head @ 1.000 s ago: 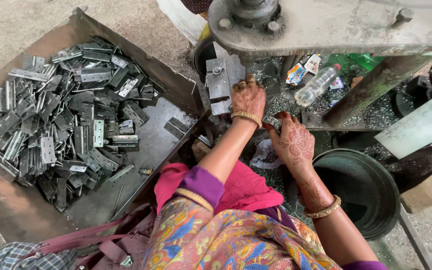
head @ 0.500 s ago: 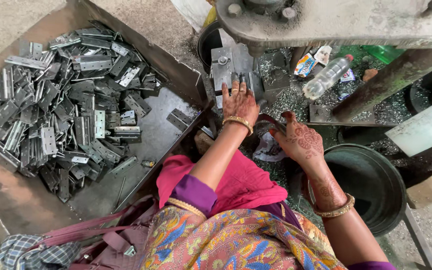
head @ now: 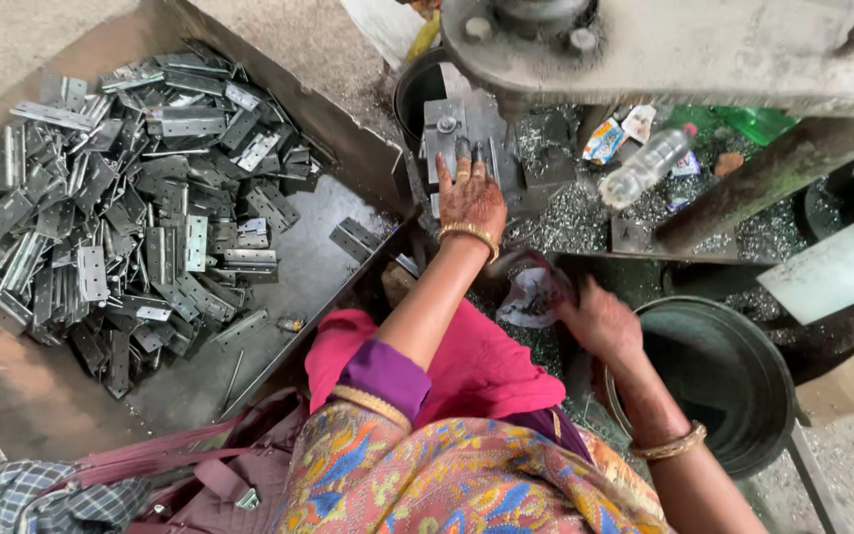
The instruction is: The person places metal hinge components into a jig and uses a drill press to create holes, then moves the finished pieces into a container.
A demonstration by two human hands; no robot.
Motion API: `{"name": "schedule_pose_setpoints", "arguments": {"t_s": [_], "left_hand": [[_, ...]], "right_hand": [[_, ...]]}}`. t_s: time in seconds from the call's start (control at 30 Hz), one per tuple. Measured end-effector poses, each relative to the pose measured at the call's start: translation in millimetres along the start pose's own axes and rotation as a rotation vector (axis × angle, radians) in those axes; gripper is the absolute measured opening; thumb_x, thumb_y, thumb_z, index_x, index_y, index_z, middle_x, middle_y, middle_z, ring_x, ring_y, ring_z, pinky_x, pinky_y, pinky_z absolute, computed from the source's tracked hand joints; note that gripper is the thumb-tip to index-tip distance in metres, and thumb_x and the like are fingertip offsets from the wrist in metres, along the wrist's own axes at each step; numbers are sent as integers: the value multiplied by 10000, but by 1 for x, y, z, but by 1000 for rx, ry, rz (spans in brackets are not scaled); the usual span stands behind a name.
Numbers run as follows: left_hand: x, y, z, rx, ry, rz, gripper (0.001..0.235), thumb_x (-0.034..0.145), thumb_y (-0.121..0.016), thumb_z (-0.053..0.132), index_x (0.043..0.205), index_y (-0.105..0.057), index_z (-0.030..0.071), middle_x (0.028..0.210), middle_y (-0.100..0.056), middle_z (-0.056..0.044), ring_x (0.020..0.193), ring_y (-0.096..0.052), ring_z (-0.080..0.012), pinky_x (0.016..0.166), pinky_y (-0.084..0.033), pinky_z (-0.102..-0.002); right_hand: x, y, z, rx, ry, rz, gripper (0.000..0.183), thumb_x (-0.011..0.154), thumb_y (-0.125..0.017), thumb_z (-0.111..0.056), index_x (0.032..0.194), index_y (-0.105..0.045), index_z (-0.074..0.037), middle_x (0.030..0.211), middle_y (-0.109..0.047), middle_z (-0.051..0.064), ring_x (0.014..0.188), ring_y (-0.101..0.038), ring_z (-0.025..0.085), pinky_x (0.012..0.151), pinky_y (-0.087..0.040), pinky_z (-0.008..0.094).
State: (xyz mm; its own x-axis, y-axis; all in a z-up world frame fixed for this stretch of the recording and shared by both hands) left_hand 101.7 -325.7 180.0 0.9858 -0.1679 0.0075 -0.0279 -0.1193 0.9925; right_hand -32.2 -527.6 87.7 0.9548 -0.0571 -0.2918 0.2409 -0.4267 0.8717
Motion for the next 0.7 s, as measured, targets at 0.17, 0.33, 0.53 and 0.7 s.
{"name": "schedule_pose_setpoints", "arguments": {"t_s": [0.17, 0.33, 0.53, 0.7], "left_hand": [[19, -18, 0, -27, 48, 90, 438, 1026, -379, 205, 1372, -619, 84, 1572, -450, -92, 1509, -306, -303, 1234, -13, -625], [-1, -31, 0, -119, 34, 122, 418, 1005, -388, 217, 1319, -648, 125, 1562, -472, -49, 1497, -323, -300, 1248, 2, -623], [34, -25, -12, 55, 24, 84, 469, 1095, -324, 270, 1400, -620, 71, 1540, -515, -69, 1505, -368, -307, 1246, 2, -642], [40, -42, -11, -3, 70, 176, 480, 1026, -325, 272, 1382, -596, 96, 1527, -484, -58, 1474, -333, -288, 1208, 19, -653]], "right_hand": [[-12, 13, -14, -57, 206, 244, 574, 913, -623, -454, 1307, -556, -42, 982, -735, 238, 941, -710, 433, 800, -554, 535], [-10, -31, 17, 28, -30, 8, 489, 896, -647, -476, 1189, -616, -86, 1024, -737, 229, 1012, -697, 433, 826, -550, 543], [8, 23, -18, -65, 2, 0, 588, 918, -642, -531, 1251, -564, -53, 1006, -731, 264, 986, -700, 452, 852, -543, 553], [-12, -2, -2, -64, 28, 58, 618, 835, -673, -470, 1285, -551, -65, 1009, -737, 253, 976, -712, 439, 837, -561, 553]]}}
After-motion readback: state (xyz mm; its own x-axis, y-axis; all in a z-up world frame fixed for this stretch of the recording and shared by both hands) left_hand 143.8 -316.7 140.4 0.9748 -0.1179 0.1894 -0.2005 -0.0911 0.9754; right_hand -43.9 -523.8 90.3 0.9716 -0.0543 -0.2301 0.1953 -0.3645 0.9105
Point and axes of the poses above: each hand's wrist, its own x-axis towards the middle knuckle, its own y-axis out of the back of the hand, z = x × y, the point moved 6 cm from there along x, towards the middle knuckle
